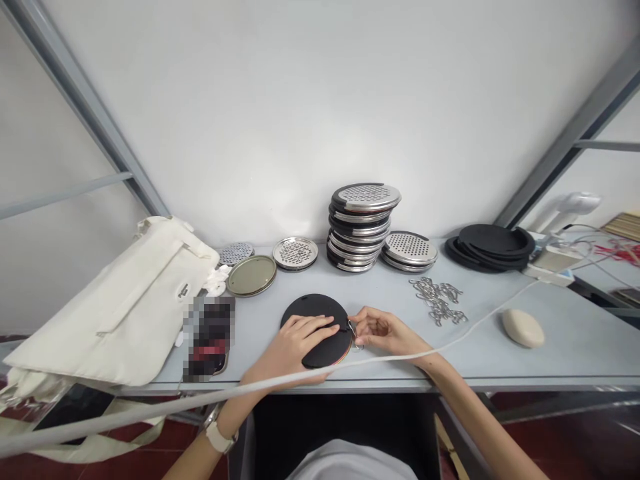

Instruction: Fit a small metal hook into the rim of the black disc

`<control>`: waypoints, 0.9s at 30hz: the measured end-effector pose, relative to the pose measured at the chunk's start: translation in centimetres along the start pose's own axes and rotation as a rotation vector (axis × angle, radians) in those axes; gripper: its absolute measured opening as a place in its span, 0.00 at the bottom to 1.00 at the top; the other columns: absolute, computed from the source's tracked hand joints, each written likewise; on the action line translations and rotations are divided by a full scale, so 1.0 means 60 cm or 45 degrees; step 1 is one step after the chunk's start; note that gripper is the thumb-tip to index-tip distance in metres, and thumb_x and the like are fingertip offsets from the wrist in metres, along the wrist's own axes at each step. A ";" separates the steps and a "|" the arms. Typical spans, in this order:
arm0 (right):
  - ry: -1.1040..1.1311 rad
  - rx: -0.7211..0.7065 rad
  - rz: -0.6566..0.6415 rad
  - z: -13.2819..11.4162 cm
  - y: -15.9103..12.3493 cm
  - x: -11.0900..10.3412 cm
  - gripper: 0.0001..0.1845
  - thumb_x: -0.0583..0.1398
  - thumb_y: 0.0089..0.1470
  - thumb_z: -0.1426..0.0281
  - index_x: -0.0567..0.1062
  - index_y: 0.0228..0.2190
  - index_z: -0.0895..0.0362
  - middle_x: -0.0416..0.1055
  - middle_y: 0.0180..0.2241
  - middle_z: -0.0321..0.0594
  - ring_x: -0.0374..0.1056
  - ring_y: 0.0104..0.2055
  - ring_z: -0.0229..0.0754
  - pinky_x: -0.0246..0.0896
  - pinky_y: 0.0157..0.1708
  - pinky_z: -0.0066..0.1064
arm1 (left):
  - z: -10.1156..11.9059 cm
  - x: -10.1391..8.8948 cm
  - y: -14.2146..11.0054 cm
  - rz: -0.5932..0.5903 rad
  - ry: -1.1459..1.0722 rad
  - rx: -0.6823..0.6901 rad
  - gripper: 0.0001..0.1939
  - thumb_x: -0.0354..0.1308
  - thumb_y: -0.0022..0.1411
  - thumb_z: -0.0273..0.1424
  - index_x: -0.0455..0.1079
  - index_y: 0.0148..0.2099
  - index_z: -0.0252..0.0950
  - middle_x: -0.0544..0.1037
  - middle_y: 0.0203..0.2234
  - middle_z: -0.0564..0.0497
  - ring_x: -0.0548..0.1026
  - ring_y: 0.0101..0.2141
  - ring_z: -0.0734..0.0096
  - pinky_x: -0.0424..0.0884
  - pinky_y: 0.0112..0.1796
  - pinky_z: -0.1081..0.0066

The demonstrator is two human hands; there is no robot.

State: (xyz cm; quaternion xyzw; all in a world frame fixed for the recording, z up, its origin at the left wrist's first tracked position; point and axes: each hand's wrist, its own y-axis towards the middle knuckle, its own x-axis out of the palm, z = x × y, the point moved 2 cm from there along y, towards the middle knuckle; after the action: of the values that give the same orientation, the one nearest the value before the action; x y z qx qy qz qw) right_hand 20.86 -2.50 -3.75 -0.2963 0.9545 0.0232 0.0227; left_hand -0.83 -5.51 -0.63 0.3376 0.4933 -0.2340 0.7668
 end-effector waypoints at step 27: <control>-0.093 0.002 0.035 -0.002 -0.003 0.008 0.20 0.59 0.47 0.63 0.66 0.42 0.56 0.64 0.27 0.34 0.59 0.30 0.32 0.55 0.31 0.27 | -0.001 0.005 0.000 0.014 0.048 0.002 0.31 0.54 0.51 0.41 0.56 0.57 0.42 0.62 0.54 0.50 0.60 0.54 0.63 0.55 0.51 0.64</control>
State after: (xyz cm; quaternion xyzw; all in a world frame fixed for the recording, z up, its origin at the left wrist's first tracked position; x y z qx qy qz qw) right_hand 20.55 -2.90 -3.69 -0.2822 0.9571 0.0337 0.0574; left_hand -0.73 -5.47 -0.93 0.3455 0.5057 -0.2237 0.7582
